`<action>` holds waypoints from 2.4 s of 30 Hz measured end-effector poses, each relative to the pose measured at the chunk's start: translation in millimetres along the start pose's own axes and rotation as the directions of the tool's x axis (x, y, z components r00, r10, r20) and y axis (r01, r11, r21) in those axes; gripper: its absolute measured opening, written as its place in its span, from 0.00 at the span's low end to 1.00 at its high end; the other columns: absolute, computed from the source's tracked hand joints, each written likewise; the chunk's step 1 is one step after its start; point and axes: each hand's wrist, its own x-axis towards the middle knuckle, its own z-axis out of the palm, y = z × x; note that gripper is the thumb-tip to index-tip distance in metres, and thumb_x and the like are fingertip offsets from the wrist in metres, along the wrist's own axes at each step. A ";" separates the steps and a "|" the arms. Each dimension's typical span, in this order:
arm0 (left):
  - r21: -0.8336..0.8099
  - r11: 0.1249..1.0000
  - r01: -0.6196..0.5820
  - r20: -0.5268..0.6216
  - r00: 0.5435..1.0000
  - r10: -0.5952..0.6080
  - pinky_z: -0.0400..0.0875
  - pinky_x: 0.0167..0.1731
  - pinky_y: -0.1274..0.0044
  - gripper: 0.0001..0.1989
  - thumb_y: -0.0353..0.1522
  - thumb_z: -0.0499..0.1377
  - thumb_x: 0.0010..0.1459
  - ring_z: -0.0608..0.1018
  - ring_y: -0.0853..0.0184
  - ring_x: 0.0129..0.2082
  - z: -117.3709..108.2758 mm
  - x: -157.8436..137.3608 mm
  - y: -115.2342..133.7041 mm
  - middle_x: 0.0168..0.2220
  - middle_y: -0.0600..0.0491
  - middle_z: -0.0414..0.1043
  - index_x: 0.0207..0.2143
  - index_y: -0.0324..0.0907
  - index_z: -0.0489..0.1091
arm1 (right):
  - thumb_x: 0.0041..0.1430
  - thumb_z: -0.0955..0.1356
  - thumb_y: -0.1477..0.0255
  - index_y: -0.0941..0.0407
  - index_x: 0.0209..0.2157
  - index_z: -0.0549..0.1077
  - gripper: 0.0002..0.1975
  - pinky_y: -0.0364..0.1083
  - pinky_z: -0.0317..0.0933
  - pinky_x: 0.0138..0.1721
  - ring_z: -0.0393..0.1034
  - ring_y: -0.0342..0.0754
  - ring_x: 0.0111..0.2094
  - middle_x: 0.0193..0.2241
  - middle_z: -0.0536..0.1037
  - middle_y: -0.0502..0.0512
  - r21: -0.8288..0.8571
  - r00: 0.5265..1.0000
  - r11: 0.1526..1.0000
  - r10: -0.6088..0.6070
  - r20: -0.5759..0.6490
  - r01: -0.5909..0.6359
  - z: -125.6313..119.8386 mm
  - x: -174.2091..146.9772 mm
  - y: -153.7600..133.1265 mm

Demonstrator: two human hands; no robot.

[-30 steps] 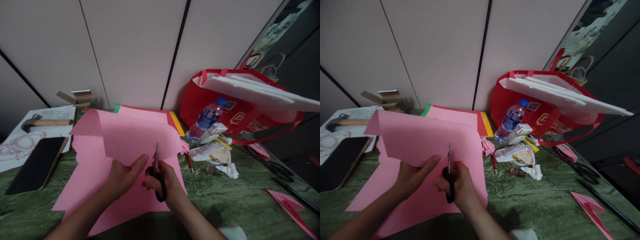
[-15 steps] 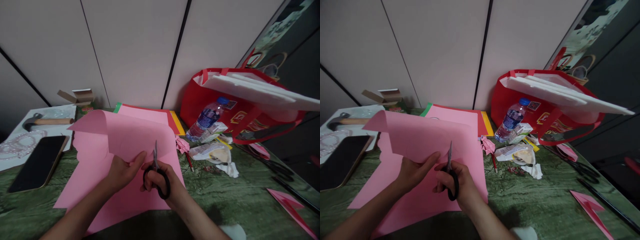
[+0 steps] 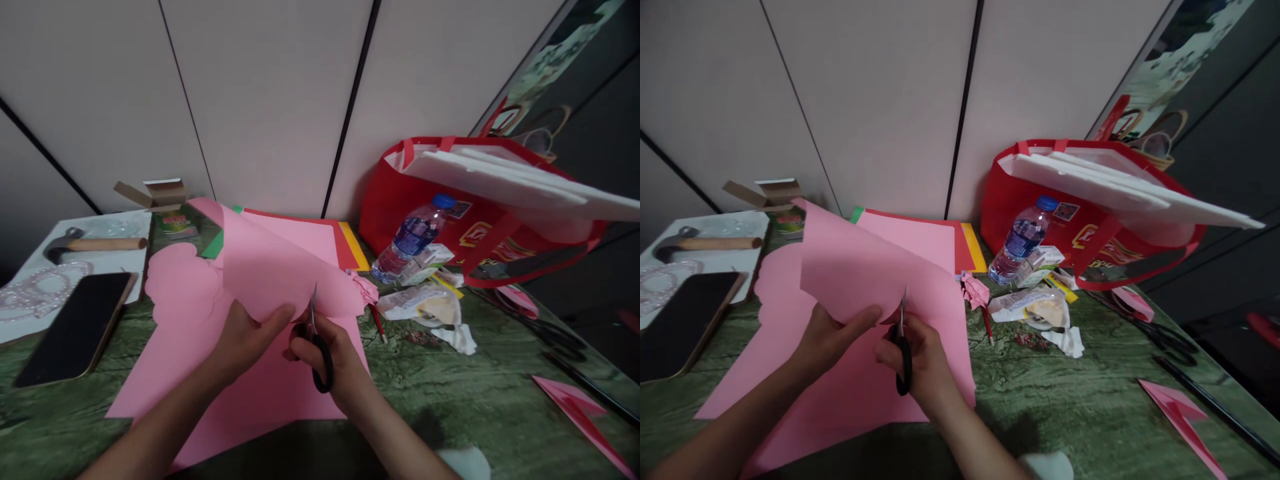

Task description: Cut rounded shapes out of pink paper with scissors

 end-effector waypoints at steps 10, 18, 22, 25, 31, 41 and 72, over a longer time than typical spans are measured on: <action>0.019 0.999 0.035 0.056 0.998 -0.036 0.70 0.27 0.79 0.04 0.30 0.59 0.51 0.76 0.68 0.28 3.7 -0.8 0.4 0.26 0.57 0.74 0.31 0.41 0.68 | 0.43 0.73 0.67 0.56 0.27 0.68 0.12 0.42 0.55 0.28 0.58 0.41 0.24 0.22 0.63 0.44 -0.084 0.995 0.996 -0.036 -0.088 0.029 -1.3 1.1 -2.5; 0.006 1.000 0.024 0.063 0.998 -0.024 0.71 0.29 0.81 0.05 0.30 0.59 0.51 0.76 0.70 0.30 4.9 -0.3 -0.6 0.27 0.58 0.75 0.33 0.42 0.67 | 0.43 0.73 0.67 0.57 0.27 0.68 0.12 0.42 0.55 0.29 0.57 0.41 0.25 0.22 0.62 0.44 -0.099 0.995 0.995 -0.038 -0.095 0.029 -1.2 -0.2 -2.3; 0.002 1.000 0.014 0.084 0.996 -0.014 0.71 0.29 0.81 0.02 0.30 0.59 0.52 0.76 0.70 0.29 4.5 0.3 -0.3 0.25 0.58 0.74 0.30 0.42 0.68 | 0.43 0.73 0.67 0.57 0.27 0.68 0.12 0.41 0.54 0.27 0.56 0.40 0.23 0.21 0.62 0.43 -0.102 0.994 0.994 -0.044 -0.101 0.034 -1.0 -0.5 -2.0; 0.004 1.000 0.017 0.090 0.996 -0.017 0.71 0.28 0.80 0.01 0.30 0.59 0.52 0.76 0.70 0.28 4.2 0.4 -0.4 0.25 0.58 0.74 0.29 0.41 0.68 | 0.43 0.73 0.67 0.57 0.28 0.68 0.12 0.41 0.53 0.26 0.56 0.40 0.23 0.21 0.62 0.44 -0.105 0.994 0.994 -0.038 -0.102 0.027 -0.6 0.0 -2.7; 0.017 1.000 0.012 0.087 0.996 -0.013 0.72 0.27 0.78 0.03 0.31 0.58 0.52 0.76 0.68 0.27 4.9 -1.0 -0.1 0.24 0.56 0.74 0.28 0.41 0.70 | 0.43 0.73 0.67 0.57 0.27 0.68 0.12 0.42 0.53 0.27 0.58 0.40 0.23 0.21 0.62 0.44 -0.115 0.992 0.992 -0.056 -0.112 0.043 -0.4 0.7 -2.6; 0.007 1.000 0.012 0.081 0.997 -0.012 0.71 0.28 0.79 0.02 0.30 0.58 0.52 0.76 0.69 0.27 4.4 -0.9 -1.4 0.24 0.57 0.74 0.28 0.41 0.69 | 0.43 0.73 0.68 0.57 0.26 0.68 0.11 0.41 0.54 0.26 0.60 0.41 0.24 0.22 0.65 0.45 -0.121 0.991 0.991 -0.066 -0.119 0.052 -1.2 0.1 -0.5; -0.169 0.980 0.107 0.153 0.985 -0.081 0.70 0.21 0.78 0.06 0.33 0.58 0.52 0.75 0.68 0.21 2.4 2.1 -0.2 0.19 0.56 0.73 0.26 0.41 0.70 | 0.44 0.71 0.62 0.57 0.27 0.69 0.14 0.41 0.57 0.20 0.63 0.41 0.18 0.15 0.65 0.43 -0.140 0.984 0.990 -0.051 -0.172 0.026 0.6 1.0 -1.9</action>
